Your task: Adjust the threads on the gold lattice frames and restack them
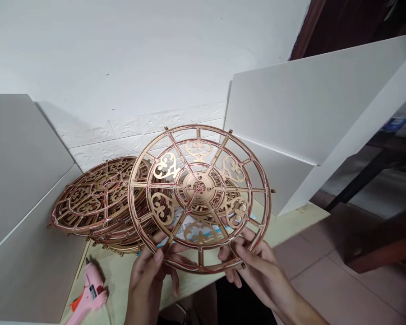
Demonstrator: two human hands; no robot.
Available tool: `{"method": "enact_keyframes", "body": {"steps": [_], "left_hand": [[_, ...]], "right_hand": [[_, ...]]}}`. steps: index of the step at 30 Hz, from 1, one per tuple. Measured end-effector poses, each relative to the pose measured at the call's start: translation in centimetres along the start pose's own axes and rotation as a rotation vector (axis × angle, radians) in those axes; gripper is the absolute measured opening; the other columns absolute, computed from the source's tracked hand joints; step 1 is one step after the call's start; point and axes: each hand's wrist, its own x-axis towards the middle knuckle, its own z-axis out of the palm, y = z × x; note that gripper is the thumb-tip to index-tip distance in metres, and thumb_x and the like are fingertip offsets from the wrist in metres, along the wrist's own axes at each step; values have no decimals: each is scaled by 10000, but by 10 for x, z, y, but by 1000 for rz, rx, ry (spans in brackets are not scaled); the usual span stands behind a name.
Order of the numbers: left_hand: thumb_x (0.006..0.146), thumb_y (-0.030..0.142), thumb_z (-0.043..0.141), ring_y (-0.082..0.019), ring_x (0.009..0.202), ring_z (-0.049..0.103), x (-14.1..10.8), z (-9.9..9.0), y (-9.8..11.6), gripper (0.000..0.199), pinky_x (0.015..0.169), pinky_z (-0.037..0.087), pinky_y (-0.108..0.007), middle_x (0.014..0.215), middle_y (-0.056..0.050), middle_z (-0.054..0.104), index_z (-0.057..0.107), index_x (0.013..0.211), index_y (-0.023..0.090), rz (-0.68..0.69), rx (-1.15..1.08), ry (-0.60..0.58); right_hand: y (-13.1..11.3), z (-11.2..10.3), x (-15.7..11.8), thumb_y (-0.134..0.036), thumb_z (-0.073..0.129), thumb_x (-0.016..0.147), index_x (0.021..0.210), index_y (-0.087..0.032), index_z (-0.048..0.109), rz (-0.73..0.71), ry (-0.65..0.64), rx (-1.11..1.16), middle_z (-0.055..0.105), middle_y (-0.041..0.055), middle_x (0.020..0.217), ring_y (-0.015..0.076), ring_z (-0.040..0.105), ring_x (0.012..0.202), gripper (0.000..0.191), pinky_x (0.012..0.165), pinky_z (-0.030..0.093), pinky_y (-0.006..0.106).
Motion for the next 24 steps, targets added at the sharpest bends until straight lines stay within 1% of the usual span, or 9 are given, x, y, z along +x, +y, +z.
{"method": "enact_keyframes", "body": {"steps": [2,4,8,11,13,17,21,23,24], "left_hand": [[678,365,793,-202,577,636,1,1,1,357,321,433,-201,794,-110,736,752,1004,222,-1,-14,7],[692,358,780,-197,554,627,1,4,3,363,326,442,-212,809,-120,739,750,1022,210,-2,-6,-15],[702,395,773,-138,450,556,-4,16,8,361,332,441,-206,817,-131,743,761,1000,193,6,-2,-76],[683,432,788,-117,409,528,-10,25,12,376,332,434,-206,825,-125,747,767,983,206,-34,-19,-30],[668,439,801,-119,414,526,-12,28,12,393,336,434,-210,820,-115,748,764,990,218,-63,-30,7],[630,436,830,-154,494,559,-5,20,7,426,346,452,-228,778,-96,734,757,986,214,-49,31,21],[649,411,825,-153,561,592,1,13,4,388,409,472,-210,749,-62,712,735,970,213,2,102,41],[669,413,810,-153,541,592,-1,13,5,321,413,459,-204,658,-49,685,726,888,194,2,123,9],[680,420,799,-154,522,586,-2,14,6,295,407,449,-203,606,-46,665,719,832,179,-7,138,-12]], "right_hand": [[1,4,-2,-395,733,772,1179,-222,538,6,47,25,657,40,785,122,594,472,483,398,423,196],[1,5,-2,-404,746,756,1174,-228,537,18,84,54,644,26,768,106,571,451,500,382,412,184],[2,0,-1,-425,732,762,1154,-230,552,28,58,66,587,-5,692,78,498,423,473,352,391,162],[3,-6,-2,-439,711,778,1164,-244,554,13,52,59,560,-15,672,69,452,409,460,344,384,162],[3,-9,-3,-436,707,781,1143,-247,568,7,48,47,563,-14,667,72,454,413,431,361,396,171],[2,-9,-4,-428,696,792,1003,-221,612,-15,45,-9,598,11,679,108,537,479,307,410,418,194],[3,-4,-6,-423,704,790,894,-192,613,-35,33,-19,610,22,680,115,564,531,269,442,420,197],[6,-2,-6,-423,702,792,838,-190,594,-26,-24,-2,612,22,668,126,576,536,261,437,408,204],[7,-2,-6,-434,699,792,843,-192,589,-16,-57,-4,615,24,666,130,574,524,271,427,398,209]]}}
